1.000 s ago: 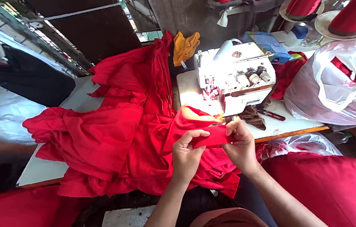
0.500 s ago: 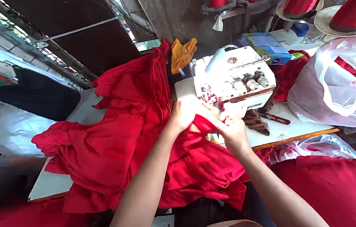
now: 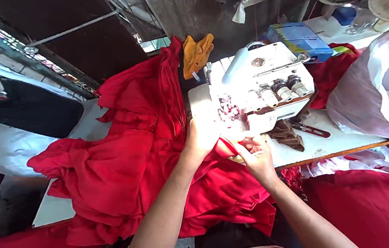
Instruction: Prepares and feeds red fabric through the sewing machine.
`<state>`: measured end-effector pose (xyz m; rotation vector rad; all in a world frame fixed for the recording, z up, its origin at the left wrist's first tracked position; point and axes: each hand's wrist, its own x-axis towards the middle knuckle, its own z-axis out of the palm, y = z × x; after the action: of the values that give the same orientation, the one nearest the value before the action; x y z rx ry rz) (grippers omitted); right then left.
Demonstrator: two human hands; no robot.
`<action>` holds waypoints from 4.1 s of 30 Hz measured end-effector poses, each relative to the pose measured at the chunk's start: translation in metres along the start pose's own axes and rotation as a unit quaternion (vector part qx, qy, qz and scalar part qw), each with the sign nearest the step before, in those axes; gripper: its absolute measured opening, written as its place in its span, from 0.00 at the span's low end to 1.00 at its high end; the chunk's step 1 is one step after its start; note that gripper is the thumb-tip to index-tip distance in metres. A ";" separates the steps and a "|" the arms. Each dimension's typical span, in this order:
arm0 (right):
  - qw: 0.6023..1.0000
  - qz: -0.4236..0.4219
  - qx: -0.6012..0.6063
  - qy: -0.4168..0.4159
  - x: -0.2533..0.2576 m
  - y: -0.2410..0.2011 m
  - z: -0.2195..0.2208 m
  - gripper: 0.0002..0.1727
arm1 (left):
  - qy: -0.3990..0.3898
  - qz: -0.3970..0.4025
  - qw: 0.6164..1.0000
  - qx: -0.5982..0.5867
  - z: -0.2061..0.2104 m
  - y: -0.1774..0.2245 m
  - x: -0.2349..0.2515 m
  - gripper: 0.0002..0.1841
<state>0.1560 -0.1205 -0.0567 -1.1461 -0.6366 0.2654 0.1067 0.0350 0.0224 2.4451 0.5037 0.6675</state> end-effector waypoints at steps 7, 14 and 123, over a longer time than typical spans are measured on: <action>0.974 0.048 -0.220 -0.014 0.019 -0.027 -0.004 0.09 | 0.019 -0.031 0.999 0.031 0.011 0.006 0.013 0.07; 0.974 0.116 -0.172 -0.091 0.024 -0.037 -0.008 0.11 | -0.058 0.015 0.998 -0.013 -0.008 -0.011 0.016 0.06; 0.944 0.041 -0.299 -0.134 0.059 -0.056 0.006 0.16 | -0.238 0.239 0.923 0.185 -0.111 0.062 0.038 0.15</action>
<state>0.1928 -0.1087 0.0158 -1.7407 -0.9483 0.3135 0.0882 0.0502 0.1531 2.9908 -0.1917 0.1325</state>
